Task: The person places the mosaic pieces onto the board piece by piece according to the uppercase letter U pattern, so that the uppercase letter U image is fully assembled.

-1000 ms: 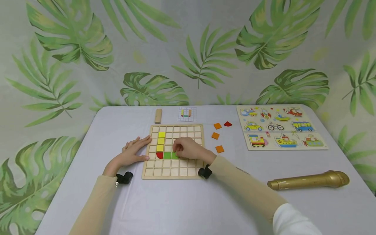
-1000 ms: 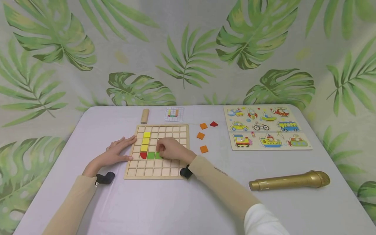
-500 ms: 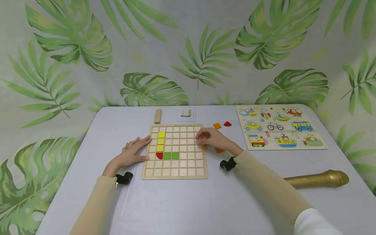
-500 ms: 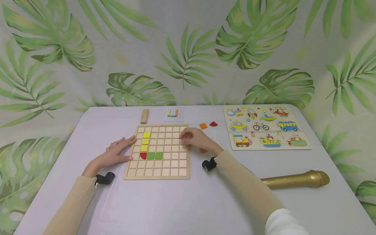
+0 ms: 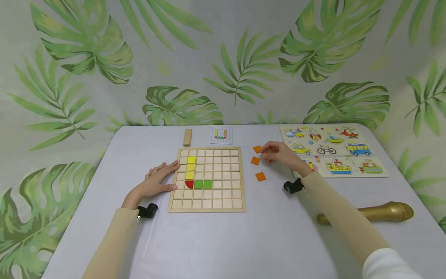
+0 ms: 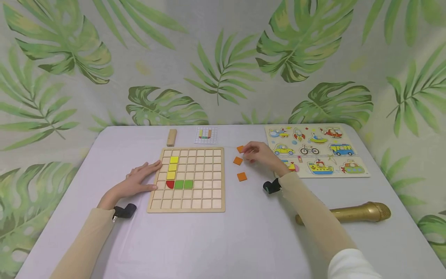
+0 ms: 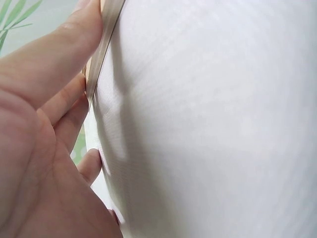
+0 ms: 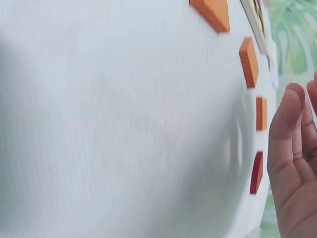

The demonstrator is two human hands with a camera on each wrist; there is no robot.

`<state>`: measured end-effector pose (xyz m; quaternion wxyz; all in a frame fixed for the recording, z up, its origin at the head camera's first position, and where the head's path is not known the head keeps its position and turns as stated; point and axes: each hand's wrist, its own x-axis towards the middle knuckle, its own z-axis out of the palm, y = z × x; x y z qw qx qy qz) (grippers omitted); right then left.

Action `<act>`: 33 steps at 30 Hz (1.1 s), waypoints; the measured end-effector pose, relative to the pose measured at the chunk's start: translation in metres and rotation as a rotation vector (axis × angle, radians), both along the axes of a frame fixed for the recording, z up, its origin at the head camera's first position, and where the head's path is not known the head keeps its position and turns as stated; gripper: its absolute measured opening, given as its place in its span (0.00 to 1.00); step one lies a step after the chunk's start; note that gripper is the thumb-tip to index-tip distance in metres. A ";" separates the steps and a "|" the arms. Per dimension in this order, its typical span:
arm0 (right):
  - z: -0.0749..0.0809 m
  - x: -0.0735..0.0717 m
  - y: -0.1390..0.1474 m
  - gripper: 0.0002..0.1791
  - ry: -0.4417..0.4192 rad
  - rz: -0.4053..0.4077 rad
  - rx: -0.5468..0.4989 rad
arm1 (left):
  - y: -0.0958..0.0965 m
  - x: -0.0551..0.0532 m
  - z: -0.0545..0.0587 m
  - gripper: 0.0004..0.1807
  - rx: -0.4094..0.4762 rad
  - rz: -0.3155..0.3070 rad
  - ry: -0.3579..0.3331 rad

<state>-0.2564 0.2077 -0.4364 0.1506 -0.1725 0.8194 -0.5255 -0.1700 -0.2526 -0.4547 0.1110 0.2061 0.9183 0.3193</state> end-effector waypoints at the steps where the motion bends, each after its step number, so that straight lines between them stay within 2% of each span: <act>1: 0.000 -0.001 0.003 0.13 0.006 -0.012 0.011 | 0.000 0.000 0.000 0.43 0.000 -0.001 -0.002; 11: 0.004 -0.015 0.017 0.11 0.030 -0.136 0.089 | 0.000 -0.001 0.001 0.43 0.003 -0.009 0.004; 18: 0.001 -0.025 0.015 0.12 0.026 -0.200 0.188 | 0.001 -0.002 0.003 0.44 -0.022 0.003 -0.043; 27: -0.006 -0.031 0.002 0.12 0.087 -0.238 0.287 | 0.001 0.000 0.004 0.44 -0.010 0.002 -0.044; 33: -0.009 -0.034 -0.002 0.12 0.134 -0.214 0.337 | 0.001 0.000 0.005 0.44 -0.011 0.004 -0.043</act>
